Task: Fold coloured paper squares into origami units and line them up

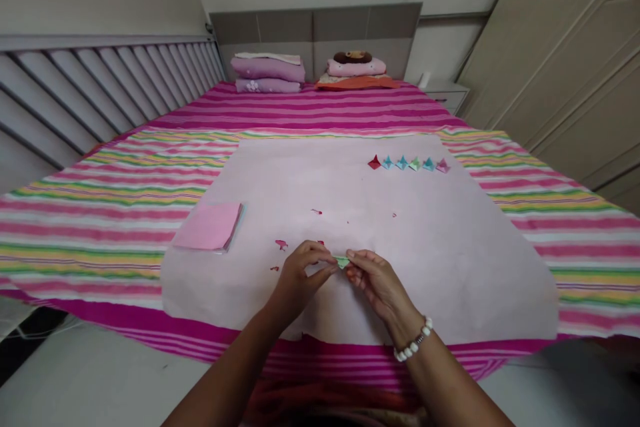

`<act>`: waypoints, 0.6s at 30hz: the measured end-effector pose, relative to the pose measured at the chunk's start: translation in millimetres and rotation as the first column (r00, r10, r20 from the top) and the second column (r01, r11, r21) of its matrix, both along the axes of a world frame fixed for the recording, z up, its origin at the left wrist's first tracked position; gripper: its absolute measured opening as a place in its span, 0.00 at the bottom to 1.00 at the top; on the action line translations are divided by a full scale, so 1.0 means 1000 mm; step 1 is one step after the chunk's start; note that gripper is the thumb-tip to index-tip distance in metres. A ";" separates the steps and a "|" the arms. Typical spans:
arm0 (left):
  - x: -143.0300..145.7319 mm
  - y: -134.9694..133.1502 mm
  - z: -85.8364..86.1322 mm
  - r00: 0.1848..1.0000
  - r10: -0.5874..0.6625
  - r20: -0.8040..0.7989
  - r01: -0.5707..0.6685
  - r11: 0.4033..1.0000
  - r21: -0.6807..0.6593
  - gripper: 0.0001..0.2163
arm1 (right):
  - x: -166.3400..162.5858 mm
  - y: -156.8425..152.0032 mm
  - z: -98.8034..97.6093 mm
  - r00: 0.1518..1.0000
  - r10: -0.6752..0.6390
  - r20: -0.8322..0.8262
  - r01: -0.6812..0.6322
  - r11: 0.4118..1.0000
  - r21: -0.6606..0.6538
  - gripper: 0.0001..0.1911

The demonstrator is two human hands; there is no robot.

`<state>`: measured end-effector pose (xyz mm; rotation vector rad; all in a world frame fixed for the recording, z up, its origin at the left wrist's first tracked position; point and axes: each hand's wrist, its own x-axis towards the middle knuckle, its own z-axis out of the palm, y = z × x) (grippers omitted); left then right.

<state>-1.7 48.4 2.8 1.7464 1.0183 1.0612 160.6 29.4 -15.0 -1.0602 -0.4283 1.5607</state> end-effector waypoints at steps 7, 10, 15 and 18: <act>0.011 0.029 -0.015 0.997 -0.056 -0.055 0.056 0.998 -0.009 0.06 | 0.005 0.022 -0.008 0.997 -0.007 0.080 0.005 1.000 0.017 0.16; 0.015 0.039 -0.020 0.990 -0.080 -0.118 0.084 0.996 0.029 0.07 | 0.008 0.031 -0.013 0.989 -0.012 0.145 0.007 0.999 0.041 0.16; 0.020 0.054 -0.033 0.983 0.010 -0.182 0.002 0.998 0.067 0.08 | 0.013 0.043 -0.023 0.941 -0.063 0.334 0.016 0.990 0.143 0.14; 0.022 0.061 -0.042 0.977 0.051 -0.208 -0.036 0.996 0.076 0.07 | 0.014 0.046 -0.028 0.882 -0.154 0.445 0.051 0.971 0.234 0.10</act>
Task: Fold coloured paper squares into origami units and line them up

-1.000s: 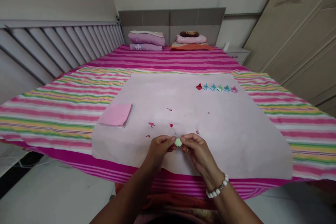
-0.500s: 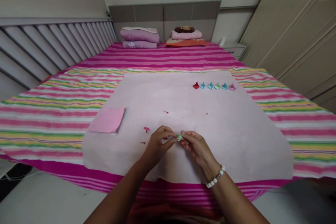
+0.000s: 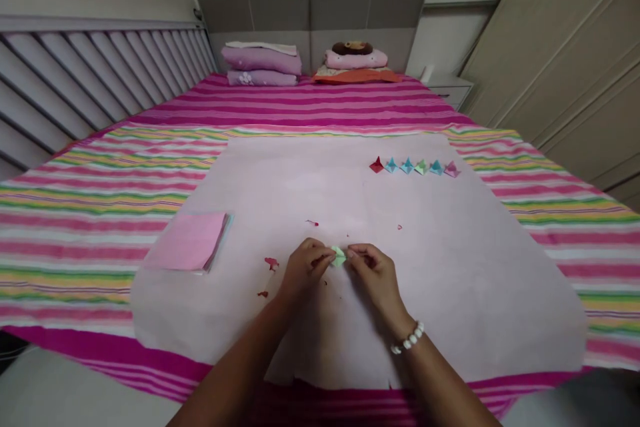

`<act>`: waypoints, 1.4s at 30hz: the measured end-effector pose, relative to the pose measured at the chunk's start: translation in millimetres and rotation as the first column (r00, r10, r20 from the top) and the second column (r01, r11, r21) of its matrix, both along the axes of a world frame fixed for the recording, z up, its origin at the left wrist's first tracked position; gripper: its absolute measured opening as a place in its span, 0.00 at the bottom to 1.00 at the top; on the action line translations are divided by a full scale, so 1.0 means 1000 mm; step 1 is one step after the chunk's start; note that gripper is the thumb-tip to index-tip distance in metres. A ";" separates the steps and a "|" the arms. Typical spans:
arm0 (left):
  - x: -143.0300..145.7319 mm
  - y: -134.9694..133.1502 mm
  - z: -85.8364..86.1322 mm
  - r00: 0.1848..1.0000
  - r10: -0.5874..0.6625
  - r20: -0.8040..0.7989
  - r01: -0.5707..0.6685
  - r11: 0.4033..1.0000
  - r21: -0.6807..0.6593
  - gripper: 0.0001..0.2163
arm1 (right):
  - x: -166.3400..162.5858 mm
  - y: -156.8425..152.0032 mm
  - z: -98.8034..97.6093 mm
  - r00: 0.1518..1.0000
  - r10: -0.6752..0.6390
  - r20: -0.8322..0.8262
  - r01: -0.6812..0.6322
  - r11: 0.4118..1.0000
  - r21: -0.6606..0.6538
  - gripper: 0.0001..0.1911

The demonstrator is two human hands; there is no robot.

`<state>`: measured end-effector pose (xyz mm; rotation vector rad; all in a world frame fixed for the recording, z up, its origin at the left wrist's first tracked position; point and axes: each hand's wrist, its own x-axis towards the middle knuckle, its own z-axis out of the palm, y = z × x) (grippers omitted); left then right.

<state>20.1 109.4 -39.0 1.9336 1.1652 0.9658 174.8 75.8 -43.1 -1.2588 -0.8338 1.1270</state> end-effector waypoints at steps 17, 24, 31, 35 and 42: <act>0.011 -0.003 -0.015 0.997 0.072 -0.032 -0.071 0.997 0.019 0.05 | -0.001 0.003 -0.021 0.870 0.051 0.490 -0.183 0.957 0.226 0.05; 0.008 -0.004 -0.016 0.988 0.150 0.019 -0.150 0.988 -0.033 0.03 | -0.003 -0.001 -0.026 0.908 -0.015 0.419 -0.094 0.966 0.240 0.06; 0.008 -0.003 -0.018 0.994 0.065 0.084 -0.065 0.998 -0.006 0.11 | -0.003 0.000 -0.024 0.886 -0.103 0.451 -0.068 0.936 0.346 0.11; 0.008 -0.003 -0.019 0.996 0.067 0.057 -0.069 0.997 0.023 0.11 | -0.005 -0.001 -0.025 0.858 -0.141 0.494 -0.044 0.938 0.343 0.07; 0.015 -0.004 -0.017 0.988 0.153 -0.018 -0.151 0.986 0.068 0.10 | -0.010 0.000 -0.029 0.833 -0.177 0.523 -0.001 0.947 0.322 0.06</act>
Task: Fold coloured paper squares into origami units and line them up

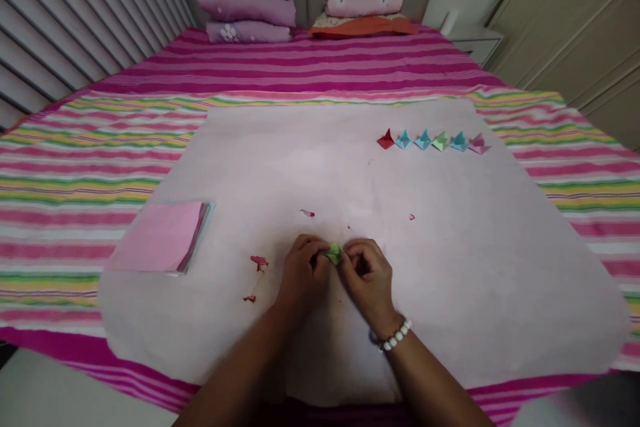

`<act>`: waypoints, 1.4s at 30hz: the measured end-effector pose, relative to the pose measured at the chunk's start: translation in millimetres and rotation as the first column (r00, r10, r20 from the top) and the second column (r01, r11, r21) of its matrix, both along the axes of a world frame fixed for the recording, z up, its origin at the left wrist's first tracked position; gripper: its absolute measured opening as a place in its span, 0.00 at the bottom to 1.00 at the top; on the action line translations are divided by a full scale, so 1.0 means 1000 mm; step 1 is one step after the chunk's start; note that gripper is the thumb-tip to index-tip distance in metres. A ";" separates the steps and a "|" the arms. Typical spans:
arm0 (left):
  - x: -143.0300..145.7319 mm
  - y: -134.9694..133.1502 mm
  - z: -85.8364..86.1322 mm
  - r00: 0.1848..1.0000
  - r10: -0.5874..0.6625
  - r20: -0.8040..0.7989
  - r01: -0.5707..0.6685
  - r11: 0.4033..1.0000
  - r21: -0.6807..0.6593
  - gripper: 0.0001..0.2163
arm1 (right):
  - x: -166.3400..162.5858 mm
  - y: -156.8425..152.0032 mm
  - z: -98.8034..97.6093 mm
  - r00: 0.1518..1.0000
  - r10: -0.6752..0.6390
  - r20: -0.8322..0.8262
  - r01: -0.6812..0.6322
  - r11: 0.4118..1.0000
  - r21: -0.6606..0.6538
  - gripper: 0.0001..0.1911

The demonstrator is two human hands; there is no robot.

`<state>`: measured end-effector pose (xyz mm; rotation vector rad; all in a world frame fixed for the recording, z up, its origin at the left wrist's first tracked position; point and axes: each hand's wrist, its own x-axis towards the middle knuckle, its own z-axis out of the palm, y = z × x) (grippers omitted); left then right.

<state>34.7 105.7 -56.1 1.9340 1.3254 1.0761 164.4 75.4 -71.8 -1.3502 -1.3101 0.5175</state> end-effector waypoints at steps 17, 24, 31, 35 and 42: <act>0.008 -0.001 -0.001 0.969 0.006 -0.246 -0.026 0.996 -0.080 0.06 | -0.002 0.005 -0.007 0.998 0.057 0.035 -0.060 0.995 0.079 0.07; 0.001 0.006 -0.005 0.988 -0.061 -0.142 0.056 0.998 -0.037 0.06 | 0.016 0.004 0.008 0.923 0.230 0.308 -0.238 0.971 -0.012 0.11; -0.009 0.016 -0.015 0.962 -0.220 -0.162 0.220 0.975 -0.018 0.07 | 0.032 0.009 0.034 0.702 0.447 0.554 -0.438 0.885 -0.159 0.10; -0.013 0.018 -0.023 0.982 -0.177 -0.066 0.181 0.981 0.072 0.08 | 0.033 0.015 0.041 0.672 0.494 0.552 -0.487 0.856 -0.173 0.10; -0.026 -0.013 -0.037 0.984 0.158 0.083 -0.176 0.934 0.311 0.12 | 0.060 0.066 0.043 0.898 0.273 0.346 -0.267 0.961 -0.067 0.11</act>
